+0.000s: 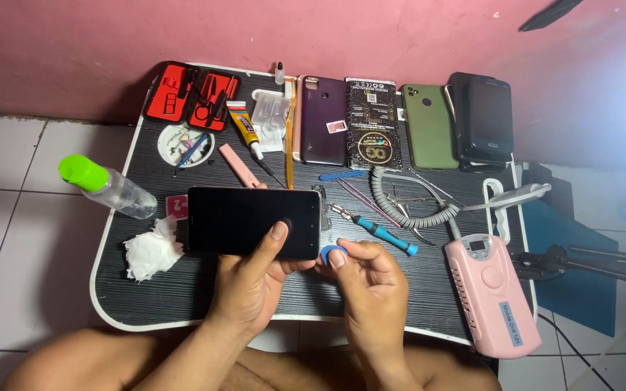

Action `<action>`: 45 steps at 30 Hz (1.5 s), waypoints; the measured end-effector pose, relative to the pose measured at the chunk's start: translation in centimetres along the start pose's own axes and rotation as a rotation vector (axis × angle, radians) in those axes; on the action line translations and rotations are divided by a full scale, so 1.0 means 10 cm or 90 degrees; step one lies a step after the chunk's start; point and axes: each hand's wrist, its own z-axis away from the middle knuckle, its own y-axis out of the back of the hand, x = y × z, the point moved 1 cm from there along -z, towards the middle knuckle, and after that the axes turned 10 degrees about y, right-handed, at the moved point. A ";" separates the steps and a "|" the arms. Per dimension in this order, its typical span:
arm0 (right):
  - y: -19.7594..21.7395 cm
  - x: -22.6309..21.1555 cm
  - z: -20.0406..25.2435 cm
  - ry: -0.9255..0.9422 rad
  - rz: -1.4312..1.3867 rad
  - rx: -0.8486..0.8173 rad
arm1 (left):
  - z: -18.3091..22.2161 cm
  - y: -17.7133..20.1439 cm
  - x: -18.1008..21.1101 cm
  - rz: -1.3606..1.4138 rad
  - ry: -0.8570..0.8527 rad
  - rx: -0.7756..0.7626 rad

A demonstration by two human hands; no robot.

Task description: Removing the back cover of a smartphone using a plastic prying tool to access internal components.

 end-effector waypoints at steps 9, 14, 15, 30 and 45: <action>0.00 -0.03 0.00 -0.012 -0.009 -0.010 | -0.01 -0.03 -0.03 0.081 -0.003 0.007; 0.01 -0.07 -0.07 -0.044 -0.002 -0.001 | -0.03 0.01 -0.06 0.022 -0.024 -0.014; 0.03 -0.06 -0.09 -0.056 0.029 -0.006 | -0.03 0.03 -0.08 -0.014 -0.004 0.011; -0.09 -0.17 0.00 0.133 0.299 0.029 | 0.05 0.00 -0.09 -0.104 0.010 0.026; -0.11 -0.25 -0.13 -0.044 0.179 0.077 | 0.08 0.01 -0.09 -0.124 0.030 0.027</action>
